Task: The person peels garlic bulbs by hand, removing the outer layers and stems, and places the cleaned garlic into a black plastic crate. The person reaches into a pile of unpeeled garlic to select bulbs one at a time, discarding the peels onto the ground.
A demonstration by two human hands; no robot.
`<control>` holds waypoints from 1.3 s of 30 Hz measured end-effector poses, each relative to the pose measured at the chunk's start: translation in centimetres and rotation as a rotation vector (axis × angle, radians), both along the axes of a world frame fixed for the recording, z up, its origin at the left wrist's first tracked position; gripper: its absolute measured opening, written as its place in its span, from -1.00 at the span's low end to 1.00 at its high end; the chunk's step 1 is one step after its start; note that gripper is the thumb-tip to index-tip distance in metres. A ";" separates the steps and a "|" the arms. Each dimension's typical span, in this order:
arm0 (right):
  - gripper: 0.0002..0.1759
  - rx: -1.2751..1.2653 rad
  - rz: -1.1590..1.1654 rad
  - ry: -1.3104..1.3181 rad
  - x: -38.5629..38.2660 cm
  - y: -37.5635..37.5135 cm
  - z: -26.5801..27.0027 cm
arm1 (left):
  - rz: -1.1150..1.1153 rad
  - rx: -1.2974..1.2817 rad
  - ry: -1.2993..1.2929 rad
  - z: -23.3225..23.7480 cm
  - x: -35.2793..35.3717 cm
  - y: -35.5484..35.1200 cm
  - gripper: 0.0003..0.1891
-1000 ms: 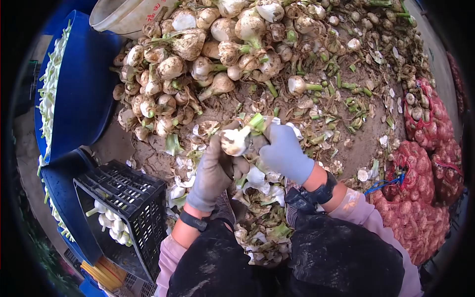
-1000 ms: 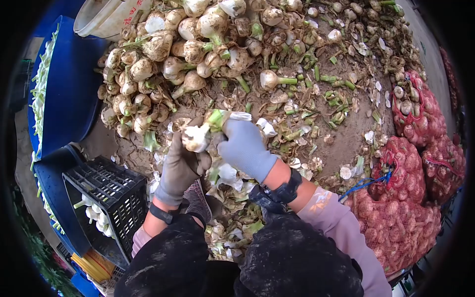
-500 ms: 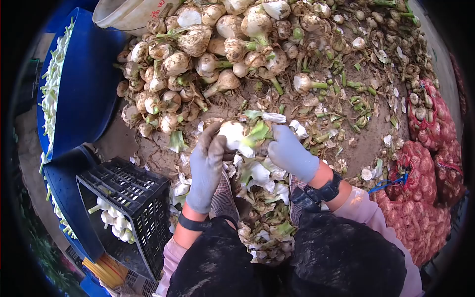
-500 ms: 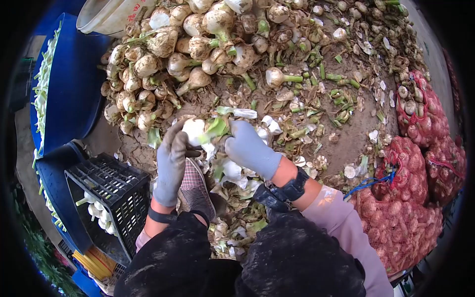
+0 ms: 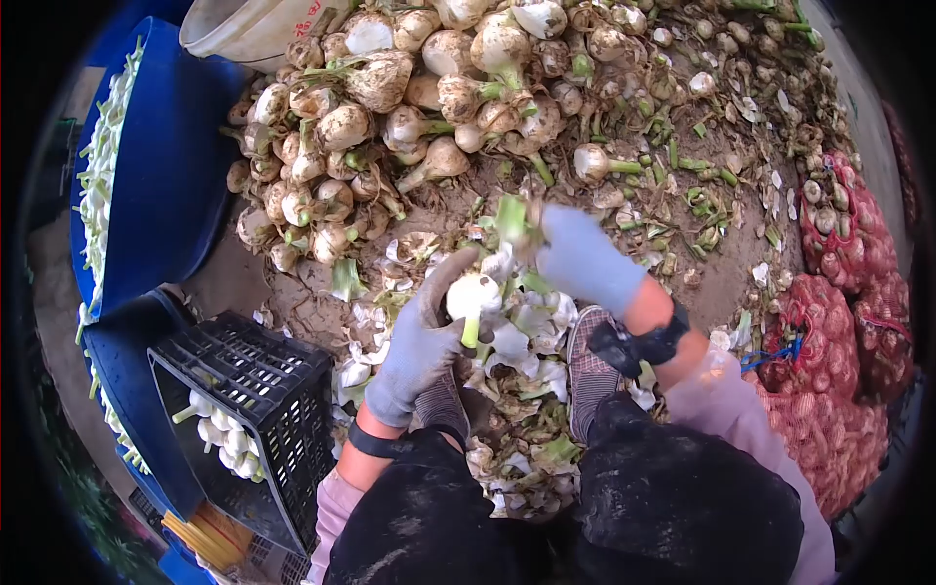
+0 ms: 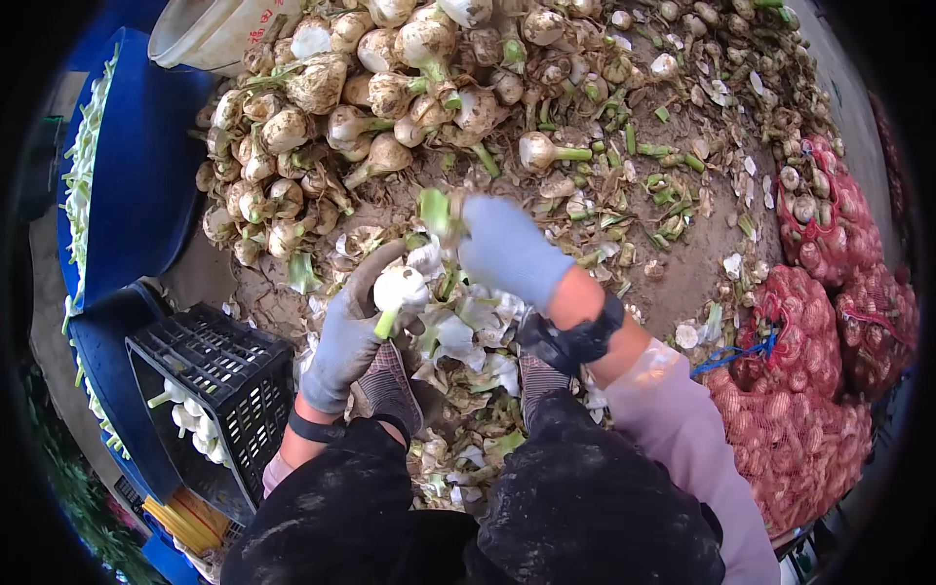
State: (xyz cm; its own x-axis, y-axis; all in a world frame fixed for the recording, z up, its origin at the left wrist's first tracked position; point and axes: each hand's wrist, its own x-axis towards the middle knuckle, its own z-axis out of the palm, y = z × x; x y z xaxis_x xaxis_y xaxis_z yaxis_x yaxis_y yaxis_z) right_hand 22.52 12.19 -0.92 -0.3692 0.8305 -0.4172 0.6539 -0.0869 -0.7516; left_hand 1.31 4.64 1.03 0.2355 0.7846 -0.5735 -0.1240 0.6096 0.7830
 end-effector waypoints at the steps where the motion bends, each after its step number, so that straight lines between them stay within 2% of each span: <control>1: -0.74 -0.205 -0.027 0.292 0.1 -1.0 0.3 | 0.018 0.027 0.012 -0.5 0.0 -0.1 -0.25; 2: -0.74 -0.206 -0.025 0.292 -0.3 -1.5 1.1 | 0.020 0.027 0.011 -1.0 0.0 -0.2 -0.25; 4: -0.72 -0.156 0.060 0.211 -1.3 -2.2 2.4 | -0.067 0.286 0.168 -2.1 0.0 -0.3 -0.24; 5: -0.71 0.239 0.132 0.111 -1.8 -2.6 1.8 | -0.084 0.270 0.185 -2.3 -0.1 -0.2 -0.22; 6: -0.71 0.236 0.123 0.115 -1.8 -2.8 1.6 | -0.093 0.267 0.189 -2.2 0.0 -0.3 -0.22; 8: -0.68 0.309 0.355 -0.134 -2.3 -2.6 2.0 | -0.158 0.075 0.144 -1.2 -0.2 -0.1 -0.22; 10: -0.71 0.355 0.336 -0.195 -2.7 -2.9 2.2 | -0.162 0.035 0.116 -0.6 -0.1 0.1 -0.24; 12: -0.75 0.285 0.138 -0.073 -2.4 -3.1 1.6 | 0.012 0.008 -0.051 -0.2 0.5 0.2 -0.26; 13: -0.75 0.284 0.142 -0.074 -2.1 -3.2 1.1 | 0.073 0.062 -0.047 0.3 0.5 0.4 -0.30; 15: -0.75 -0.070 -0.081 -0.005 -1.6 -3.2 0.4 | 0.131 0.019 -0.108 0.4 0.1 0.7 -0.33; 16: -0.75 -0.070 -0.079 0.001 -1.9 -3.6 0.3 | 0.185 -0.018 -0.170 0.4 -0.2 0.9 -0.36; 17: -0.75 -0.188 -0.119 0.158 -2.2 -4.2 0.7 | 0.201 0.048 -0.182 0.0 0.2 0.8 -0.48; 18: -0.74 -0.306 -0.159 0.313 -2.6 -4.8 1.1 | 0.200 0.049 -0.179 -0.3 0.4 0.9 -0.48; 19: -0.74 -0.225 -0.062 0.192 -2.9 -5.1 1.5 | 0.287 0.009 -0.199 -0.6 0.6 1.0 -0.50; 20: -0.74 -0.228 -0.063 0.192 -2.7 -5.1 1.2 | 0.374 -0.033 -0.218 -1.0 0.6 1.0 -0.52; 22: -0.73 0.101 0.012 -0.086 -1.3 -4.3 0.3 | 0.342 -0.013 -0.281 -1.6 -0.3 0.7 -0.56; 23: -0.73 -0.035 -0.216 -0.004 0.1 -3.0 -0.1 | 0.373 -0.060 -0.469 -1.3 -0.6 0.5 -0.57; 24: -0.74 -0.009 -0.265 -0.157 1.9 -1.8 -0.5 | 0.401 -0.105 -0.653 -1.0 -0.9 0.4 -0.58; 25: -0.75 0.019 -0.315 -0.308 3.5 -1.1 -0.8 | 0.371 -0.020 -0.589 -0.9 -1.1 0.5 -0.56; 26: -0.67 0.002 -0.182 -0.492 4.2 -0.8 -0.4 | 0.372 -0.015 -0.582 -1.1 -1.4 0.5 -0.56; 28: -0.48 -0.016 0.003 -0.204 4.4 -2.9 -0.7 | 0.485 -0.027 -0.630 -1.8 -1.5 0.3 -0.53; 30: -0.32 0.102 0.089 -0.074 0.5 -4.1 1.9 | 0.483 0.005 -0.549 -2.1 -0.7 0.3 -0.53; 32: -0.25 0.562 0.189 -0.152 -1.9 -4.6 0.7 | 0.506 0.005 -0.551 -2.1 0.0 0.4 -0.55; 33: -0.39 0.666 0.142 -0.111 -2.7 -4.3 0.6 | 0.481 -0.024 -0.560 -1.6 0.2 0.5 -0.63; 34: -0.39 0.664 0.136 -0.107 -3.3 -4.1 0.7 | 0.477 -0.026 -0.554 -2.3 0.0 0.2 -0.63; 36: -0.56 0.225 0.077 -0.121 -4.3 -3.6 0.9 | 0.405 0.084 -0.283 -2.8 0.0 0.3 -0.68; 37: -0.72 0.255 0.059 -0.129 -4.6 -3.8 0.5 | 0.461 0.103 -0.272 -2.8 0.6 -0.3 -0.71; 39: -0.77 0.306 0.111 -0.198 -5.0 -3.6 1.2 | 0.431 0.143 -0.201 -1.9 1.3 -0.2 -0.71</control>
